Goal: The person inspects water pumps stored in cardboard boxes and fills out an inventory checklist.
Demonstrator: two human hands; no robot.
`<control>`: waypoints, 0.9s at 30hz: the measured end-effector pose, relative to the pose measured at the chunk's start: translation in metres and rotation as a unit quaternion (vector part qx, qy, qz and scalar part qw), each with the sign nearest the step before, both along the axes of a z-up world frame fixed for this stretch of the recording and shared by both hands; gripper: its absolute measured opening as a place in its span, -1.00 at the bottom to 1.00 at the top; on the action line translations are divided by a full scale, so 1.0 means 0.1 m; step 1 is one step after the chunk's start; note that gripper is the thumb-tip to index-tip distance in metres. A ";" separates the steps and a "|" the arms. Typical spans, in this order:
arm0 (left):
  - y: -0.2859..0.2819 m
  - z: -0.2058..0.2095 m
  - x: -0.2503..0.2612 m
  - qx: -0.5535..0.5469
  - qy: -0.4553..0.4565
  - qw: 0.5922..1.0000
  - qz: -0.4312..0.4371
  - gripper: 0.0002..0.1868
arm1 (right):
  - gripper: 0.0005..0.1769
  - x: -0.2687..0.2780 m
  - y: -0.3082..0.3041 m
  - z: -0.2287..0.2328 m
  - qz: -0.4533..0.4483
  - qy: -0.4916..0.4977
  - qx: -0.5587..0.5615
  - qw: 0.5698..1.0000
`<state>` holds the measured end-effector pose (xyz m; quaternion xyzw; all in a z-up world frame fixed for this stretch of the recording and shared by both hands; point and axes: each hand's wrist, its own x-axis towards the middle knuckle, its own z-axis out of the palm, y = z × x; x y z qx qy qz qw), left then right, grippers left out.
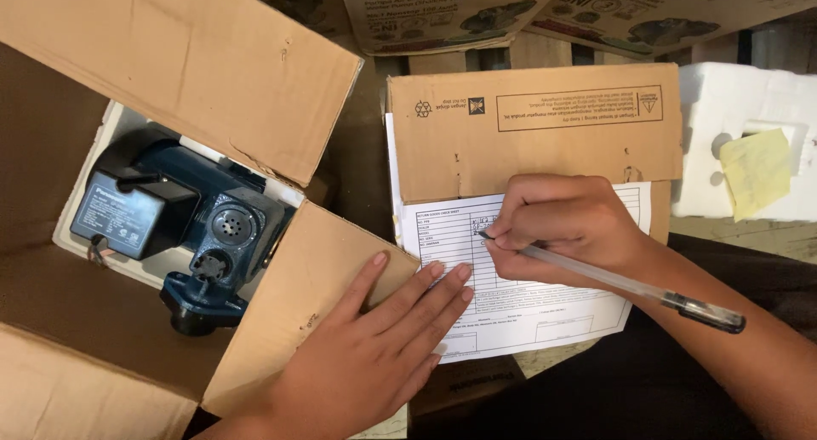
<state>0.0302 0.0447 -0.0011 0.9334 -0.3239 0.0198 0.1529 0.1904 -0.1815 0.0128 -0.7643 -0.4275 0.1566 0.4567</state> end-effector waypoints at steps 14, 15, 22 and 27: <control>0.01 0.02 0.02 0.005 0.004 1.000 -0.007 -0.40 | -0.72 -0.01 0.00 0.02 0.014 0.002 0.003 1.000; 0.00 0.01 0.00 0.005 0.005 1.000 -0.007 -0.40 | -0.72 -0.02 0.00 0.03 0.014 0.003 0.003 1.000; 0.00 0.00 0.02 0.013 -0.015 1.000 -0.007 -0.41 | -0.76 0.02 0.00 0.12 -0.005 -0.002 0.015 1.000; -0.01 -0.01 0.02 0.007 -0.010 1.000 -0.014 -0.41 | -0.75 0.01 -0.01 0.07 -0.003 0.003 0.009 1.000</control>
